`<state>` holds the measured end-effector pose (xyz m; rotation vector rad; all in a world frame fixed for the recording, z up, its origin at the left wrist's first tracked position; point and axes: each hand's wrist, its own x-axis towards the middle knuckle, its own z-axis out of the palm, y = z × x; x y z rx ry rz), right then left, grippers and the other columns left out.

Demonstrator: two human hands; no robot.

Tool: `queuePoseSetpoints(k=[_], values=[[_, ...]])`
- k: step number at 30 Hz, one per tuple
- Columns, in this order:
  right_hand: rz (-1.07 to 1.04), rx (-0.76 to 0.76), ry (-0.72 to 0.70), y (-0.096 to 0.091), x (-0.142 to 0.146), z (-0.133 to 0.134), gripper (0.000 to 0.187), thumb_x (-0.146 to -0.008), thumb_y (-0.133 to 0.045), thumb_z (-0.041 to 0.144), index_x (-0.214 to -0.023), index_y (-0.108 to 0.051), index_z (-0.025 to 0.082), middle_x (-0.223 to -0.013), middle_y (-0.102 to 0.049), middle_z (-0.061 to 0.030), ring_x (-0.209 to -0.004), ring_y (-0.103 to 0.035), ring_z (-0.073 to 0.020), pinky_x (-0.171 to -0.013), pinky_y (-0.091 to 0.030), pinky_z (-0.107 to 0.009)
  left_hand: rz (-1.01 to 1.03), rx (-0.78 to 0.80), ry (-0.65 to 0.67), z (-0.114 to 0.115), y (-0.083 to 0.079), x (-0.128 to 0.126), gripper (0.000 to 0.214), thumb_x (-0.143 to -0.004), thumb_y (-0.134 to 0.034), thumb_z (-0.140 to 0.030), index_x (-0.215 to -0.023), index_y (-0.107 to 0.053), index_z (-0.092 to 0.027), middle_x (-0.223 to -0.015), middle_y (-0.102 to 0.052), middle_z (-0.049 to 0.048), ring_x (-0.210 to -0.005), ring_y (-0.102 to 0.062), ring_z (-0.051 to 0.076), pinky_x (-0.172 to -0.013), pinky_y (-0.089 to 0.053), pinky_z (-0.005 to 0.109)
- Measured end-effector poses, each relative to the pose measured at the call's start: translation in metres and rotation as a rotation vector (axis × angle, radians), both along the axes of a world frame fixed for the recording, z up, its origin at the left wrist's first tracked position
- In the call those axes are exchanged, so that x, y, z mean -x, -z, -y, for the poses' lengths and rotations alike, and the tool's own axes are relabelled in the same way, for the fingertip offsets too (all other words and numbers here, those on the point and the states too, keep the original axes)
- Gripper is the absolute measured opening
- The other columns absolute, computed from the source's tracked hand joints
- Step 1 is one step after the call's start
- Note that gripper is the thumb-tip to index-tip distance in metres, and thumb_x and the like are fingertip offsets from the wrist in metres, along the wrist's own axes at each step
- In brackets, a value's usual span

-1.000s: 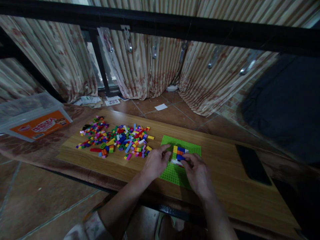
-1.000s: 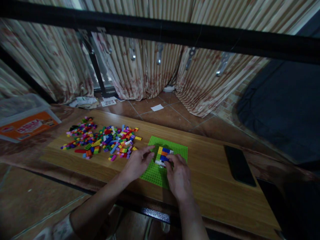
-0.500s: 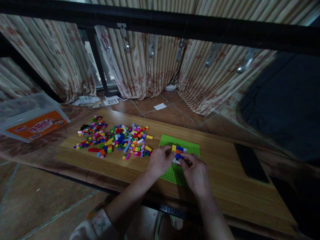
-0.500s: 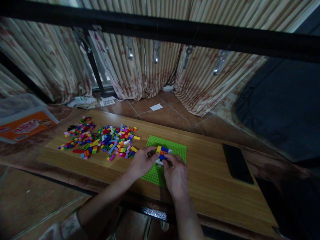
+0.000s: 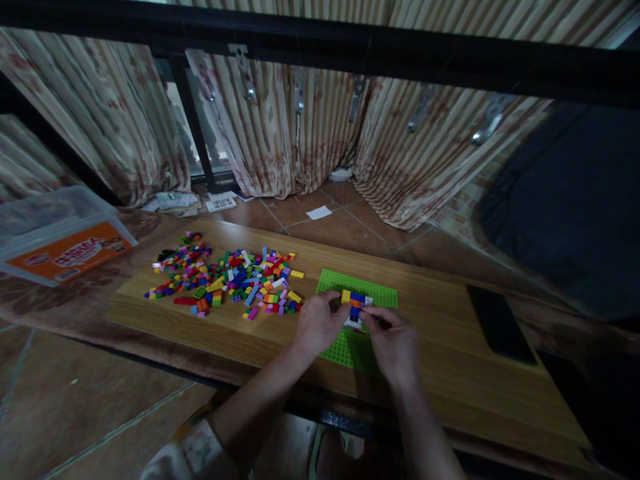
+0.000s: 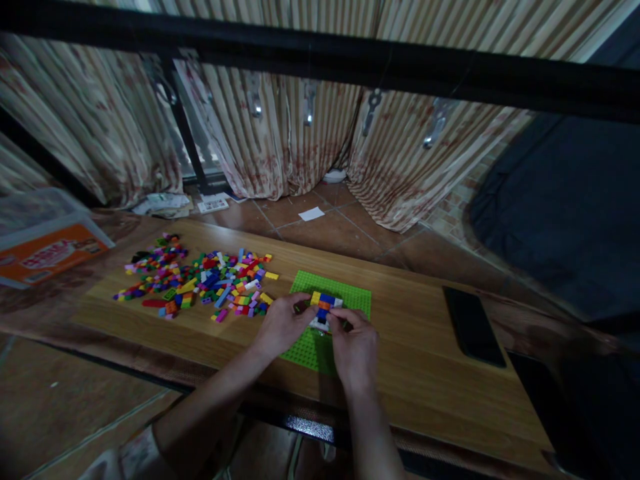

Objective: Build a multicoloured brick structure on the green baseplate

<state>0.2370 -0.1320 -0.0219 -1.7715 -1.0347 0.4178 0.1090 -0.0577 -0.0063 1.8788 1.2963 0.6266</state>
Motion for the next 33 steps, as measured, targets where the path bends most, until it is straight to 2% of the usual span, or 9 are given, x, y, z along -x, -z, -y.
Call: queuePoseSetpoints(k=[7,14,21,26,27,29,33], values=[[-0.061,0.003,0.032,0.002,0.001,-0.002,0.022,-0.074,-0.065,0.04,-0.078,-0.074,0.02,-0.086,-0.072,-0.0069,-0.077,-0.064,-0.0214,-0.077,-0.048,-0.037,-0.024,0.019,-0.011,0.0,-0.001,-0.002,0.027,-0.083,-0.058,-0.034,-0.098,-0.072,-0.018,-0.082,-0.072,0.0041,-0.074,-0.065,0.017,-0.067,-0.046,0.025],[-0.059,-0.005,0.045,0.004,0.002,-0.003,0.024,-0.074,-0.066,0.043,-0.075,-0.073,0.02,-0.083,-0.073,-0.0067,-0.074,-0.065,-0.0212,-0.075,-0.049,-0.036,-0.072,-0.002,-0.069,0.005,0.001,-0.006,0.03,-0.082,-0.058,-0.034,-0.103,-0.071,-0.016,-0.089,-0.073,0.0078,-0.081,-0.066,0.021,-0.074,-0.048,0.029],[-0.158,-0.052,0.028,0.01,-0.003,-0.003,0.028,-0.071,-0.069,0.047,-0.079,-0.075,0.02,-0.084,-0.074,-0.0062,-0.077,-0.066,-0.0217,-0.075,-0.05,-0.036,-0.019,-0.01,-0.019,0.005,0.001,0.0,0.028,-0.086,-0.055,-0.036,-0.1,-0.07,-0.017,-0.091,-0.072,0.0067,-0.081,-0.066,0.019,-0.071,-0.047,0.027],[-0.197,-0.114,0.349,0.011,-0.018,-0.004,0.042,-0.076,-0.063,0.053,-0.088,-0.073,0.014,-0.085,-0.074,-0.0101,-0.079,-0.067,-0.0238,-0.072,-0.049,-0.034,0.025,0.013,0.028,0.001,0.0,0.005,0.033,-0.095,-0.04,-0.033,-0.083,-0.067,-0.018,-0.071,-0.067,0.0025,-0.069,-0.062,0.015,-0.061,-0.042,0.024],[-0.19,-0.106,0.374,0.011,-0.02,-0.005,0.045,-0.078,-0.059,0.054,-0.091,-0.072,0.014,-0.087,-0.074,-0.0107,-0.08,-0.067,-0.0241,-0.072,-0.049,-0.034,0.025,0.016,0.023,0.0,0.0,0.006,0.035,-0.095,-0.038,-0.032,-0.08,-0.066,-0.018,-0.067,-0.065,0.0019,-0.067,-0.061,0.015,-0.06,-0.041,0.024],[-0.157,-0.079,0.341,0.014,-0.021,-0.008,0.048,-0.082,-0.053,0.057,-0.095,-0.071,0.014,-0.092,-0.074,-0.0115,-0.085,-0.066,-0.0246,-0.075,-0.049,-0.035,0.022,0.018,0.023,0.0,-0.001,0.006,0.036,-0.095,-0.038,-0.031,-0.075,-0.064,-0.018,-0.064,-0.062,0.0014,-0.065,-0.059,0.015,-0.059,-0.04,0.024],[-0.076,-0.028,0.178,0.02,-0.015,-0.016,0.053,-0.085,-0.046,0.058,-0.106,-0.068,0.015,-0.104,-0.071,-0.013,-0.095,-0.065,-0.0254,-0.085,-0.048,-0.04,0.024,0.032,0.042,0.0,-0.002,0.007,0.034,-0.094,-0.039,-0.029,-0.075,-0.064,-0.018,-0.066,-0.063,0.0013,-0.065,-0.059,0.014,-0.06,-0.04,0.024]])
